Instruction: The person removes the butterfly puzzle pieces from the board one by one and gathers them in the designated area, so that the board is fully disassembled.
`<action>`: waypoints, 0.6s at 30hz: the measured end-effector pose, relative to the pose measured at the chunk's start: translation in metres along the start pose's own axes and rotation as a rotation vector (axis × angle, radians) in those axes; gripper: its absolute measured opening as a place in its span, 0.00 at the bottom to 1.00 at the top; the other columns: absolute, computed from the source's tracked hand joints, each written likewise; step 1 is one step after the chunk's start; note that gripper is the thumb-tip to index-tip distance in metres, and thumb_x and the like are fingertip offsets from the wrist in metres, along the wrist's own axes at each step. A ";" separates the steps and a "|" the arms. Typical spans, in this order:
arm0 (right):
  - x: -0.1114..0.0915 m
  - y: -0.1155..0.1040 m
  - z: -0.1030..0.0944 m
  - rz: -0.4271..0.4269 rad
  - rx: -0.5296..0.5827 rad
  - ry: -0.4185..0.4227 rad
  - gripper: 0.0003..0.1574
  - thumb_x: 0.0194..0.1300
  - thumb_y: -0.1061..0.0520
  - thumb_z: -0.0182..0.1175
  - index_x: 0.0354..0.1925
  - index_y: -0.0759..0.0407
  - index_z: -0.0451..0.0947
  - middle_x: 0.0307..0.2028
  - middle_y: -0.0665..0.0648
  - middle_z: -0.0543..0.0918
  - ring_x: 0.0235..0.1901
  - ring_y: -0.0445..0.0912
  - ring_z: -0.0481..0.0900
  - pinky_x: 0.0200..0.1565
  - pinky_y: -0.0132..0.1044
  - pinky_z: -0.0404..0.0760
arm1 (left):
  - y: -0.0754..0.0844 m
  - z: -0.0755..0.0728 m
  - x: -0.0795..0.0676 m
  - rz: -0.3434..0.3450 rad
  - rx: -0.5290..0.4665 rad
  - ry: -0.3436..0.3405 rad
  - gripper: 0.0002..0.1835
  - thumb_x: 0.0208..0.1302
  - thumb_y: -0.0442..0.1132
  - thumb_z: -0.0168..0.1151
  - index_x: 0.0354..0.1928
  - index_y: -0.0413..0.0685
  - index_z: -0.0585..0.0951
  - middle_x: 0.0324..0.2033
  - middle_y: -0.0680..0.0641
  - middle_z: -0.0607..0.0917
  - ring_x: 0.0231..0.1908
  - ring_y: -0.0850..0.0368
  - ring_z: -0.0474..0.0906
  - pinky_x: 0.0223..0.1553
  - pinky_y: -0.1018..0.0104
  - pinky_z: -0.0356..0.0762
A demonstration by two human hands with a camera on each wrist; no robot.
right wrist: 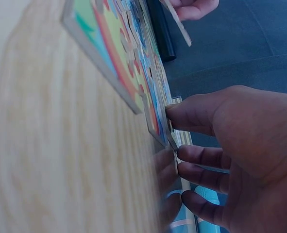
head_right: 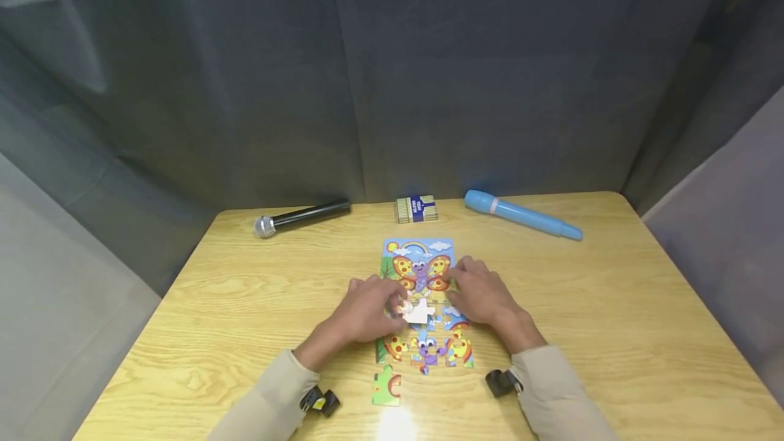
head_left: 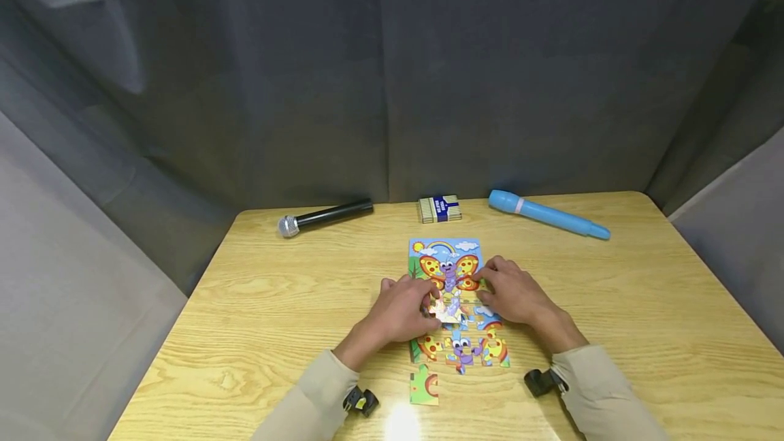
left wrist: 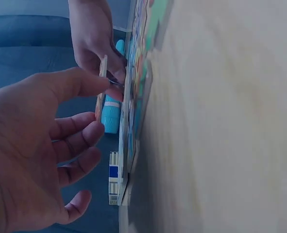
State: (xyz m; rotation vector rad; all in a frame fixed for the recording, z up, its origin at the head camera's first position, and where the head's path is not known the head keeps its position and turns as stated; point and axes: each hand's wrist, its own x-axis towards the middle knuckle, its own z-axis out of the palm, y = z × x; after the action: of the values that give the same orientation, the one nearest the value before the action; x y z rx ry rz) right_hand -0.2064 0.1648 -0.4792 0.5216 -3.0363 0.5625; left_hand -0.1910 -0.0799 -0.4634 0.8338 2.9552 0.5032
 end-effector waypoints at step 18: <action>-0.001 0.002 -0.001 -0.003 0.016 0.006 0.19 0.62 0.52 0.64 0.51 0.53 0.82 0.48 0.57 0.76 0.46 0.51 0.72 0.46 0.52 0.72 | 0.025 0.000 -0.031 0.100 0.055 -0.065 0.18 0.43 0.53 0.71 0.38 0.62 0.80 0.23 0.65 0.74 0.30 0.67 0.64 0.39 0.62 0.55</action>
State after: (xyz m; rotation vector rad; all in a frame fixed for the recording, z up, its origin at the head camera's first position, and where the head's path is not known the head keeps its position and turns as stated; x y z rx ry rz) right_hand -0.2063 0.1669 -0.4791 0.5241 -3.0277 0.5877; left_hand -0.1519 -0.0759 -0.4578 0.9879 2.8918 0.3920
